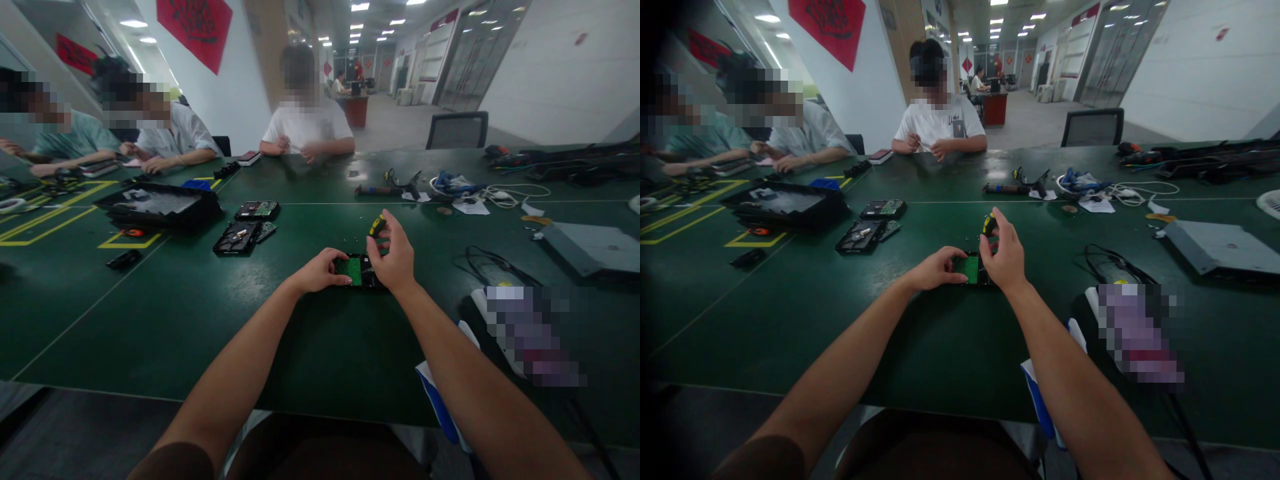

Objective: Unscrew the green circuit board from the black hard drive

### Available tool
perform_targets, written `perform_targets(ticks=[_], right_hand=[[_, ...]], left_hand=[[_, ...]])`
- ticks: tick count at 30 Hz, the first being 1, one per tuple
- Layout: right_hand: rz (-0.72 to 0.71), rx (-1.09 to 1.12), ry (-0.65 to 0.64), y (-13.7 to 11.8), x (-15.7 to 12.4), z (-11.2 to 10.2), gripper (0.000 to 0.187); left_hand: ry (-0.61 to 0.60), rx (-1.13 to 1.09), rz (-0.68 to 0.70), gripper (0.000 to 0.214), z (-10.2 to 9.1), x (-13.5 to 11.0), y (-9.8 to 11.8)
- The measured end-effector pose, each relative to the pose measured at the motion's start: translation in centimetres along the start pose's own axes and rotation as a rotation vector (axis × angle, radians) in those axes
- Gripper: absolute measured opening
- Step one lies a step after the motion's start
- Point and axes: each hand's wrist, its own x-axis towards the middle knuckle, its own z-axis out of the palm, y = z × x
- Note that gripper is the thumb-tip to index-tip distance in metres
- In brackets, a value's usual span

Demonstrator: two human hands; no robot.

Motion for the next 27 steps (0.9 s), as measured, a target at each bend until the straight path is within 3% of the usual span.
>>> perform_targets(ticks=[27], right_hand=[[-0.005, 0.016, 0.009, 0.24, 0.1, 0.14, 0.066]], left_hand=[[0.019, -0.003, 0.019, 0.069, 0.05, -0.15, 0.06]])
